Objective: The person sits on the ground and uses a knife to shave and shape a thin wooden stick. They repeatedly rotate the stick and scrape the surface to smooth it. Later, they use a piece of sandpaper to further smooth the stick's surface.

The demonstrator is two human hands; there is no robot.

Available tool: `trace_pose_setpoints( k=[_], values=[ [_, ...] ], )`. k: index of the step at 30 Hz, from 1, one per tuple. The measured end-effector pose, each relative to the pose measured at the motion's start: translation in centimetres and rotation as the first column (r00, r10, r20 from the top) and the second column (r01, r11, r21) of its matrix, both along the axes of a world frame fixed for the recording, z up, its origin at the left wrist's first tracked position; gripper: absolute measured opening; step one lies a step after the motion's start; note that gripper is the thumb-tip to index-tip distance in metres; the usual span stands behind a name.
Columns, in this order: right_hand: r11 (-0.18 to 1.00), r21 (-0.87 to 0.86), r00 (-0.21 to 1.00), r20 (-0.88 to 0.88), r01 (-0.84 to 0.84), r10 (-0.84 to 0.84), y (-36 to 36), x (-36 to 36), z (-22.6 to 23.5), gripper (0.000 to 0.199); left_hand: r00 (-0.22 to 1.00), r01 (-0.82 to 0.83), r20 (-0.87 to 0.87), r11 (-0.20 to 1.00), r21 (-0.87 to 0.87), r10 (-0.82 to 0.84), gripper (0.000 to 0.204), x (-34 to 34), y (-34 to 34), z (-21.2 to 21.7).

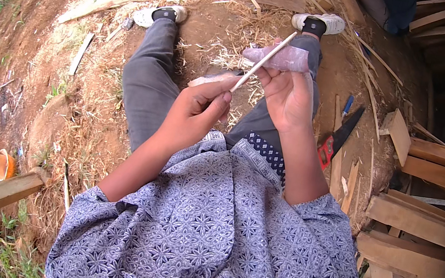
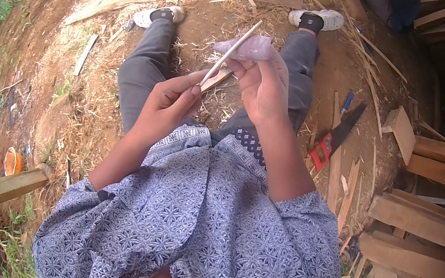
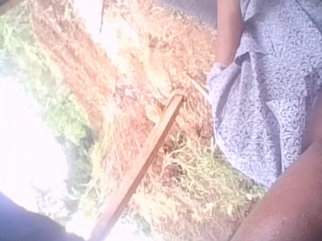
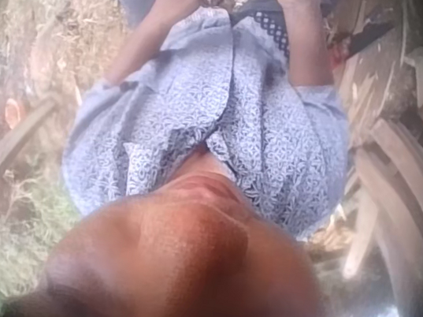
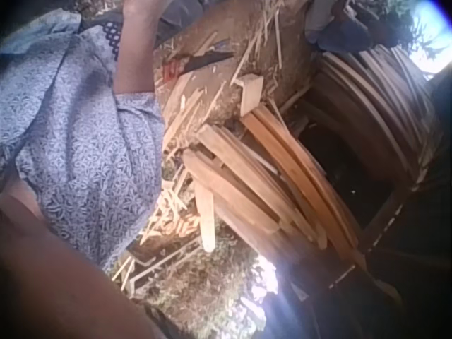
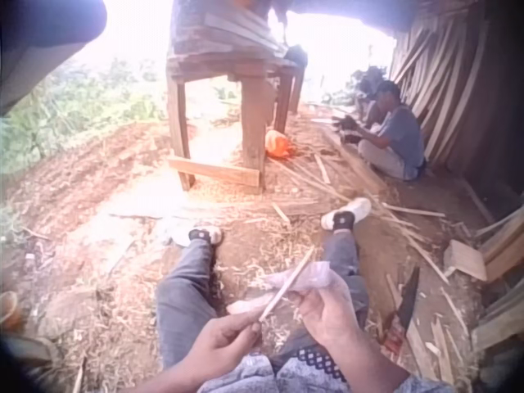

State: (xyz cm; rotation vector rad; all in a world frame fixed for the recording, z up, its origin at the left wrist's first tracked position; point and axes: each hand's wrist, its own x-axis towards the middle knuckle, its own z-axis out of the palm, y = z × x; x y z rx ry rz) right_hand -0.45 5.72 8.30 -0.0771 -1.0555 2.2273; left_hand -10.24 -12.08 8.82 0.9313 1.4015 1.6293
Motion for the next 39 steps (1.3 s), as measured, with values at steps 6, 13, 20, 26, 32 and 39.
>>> trace_pose_setpoints(
  k=[6,13,20,26,32,39],
  values=[
    [1.0,0.016,1.0,-0.004,-0.024,0.024,-0.4,0.1,0.6,0.036,0.999,-0.031,-0.028,0.999,0.03,0.032,0.038,-0.1,-0.2,0.1],
    [0.992,-0.073,0.99,-0.096,-0.107,0.099,-0.1,0.5,0.4,0.025,0.992,-0.075,-0.1,0.996,0.041,0.079,0.038,0.6,0.6,-0.1],
    [0.981,-0.138,0.987,-0.094,-0.139,0.127,1.5,0.3,-2.0,0.024,0.827,-0.121,-0.535,0.984,0.131,0.172,0.044,-0.8,1.5,-0.2],
    [0.996,-0.082,0.998,0.045,-0.044,0.048,2.6,1.8,-1.6,0.032,0.851,-0.146,-0.495,0.985,0.093,0.173,0.047,-1.0,2.5,0.3],
    [0.998,-0.002,0.997,0.017,-0.07,0.07,4.3,1.9,-1.5,0.015,0.846,-0.076,-0.53,0.997,-0.002,0.064,0.047,-1.3,3.5,0.9],
    [0.995,-0.094,0.999,-0.007,0.041,-0.042,5.5,1.1,-1.1,0.017,0.923,-0.042,-0.382,0.977,-0.209,-0.042,0.019,-2.4,2.4,0.2]
  ],
)
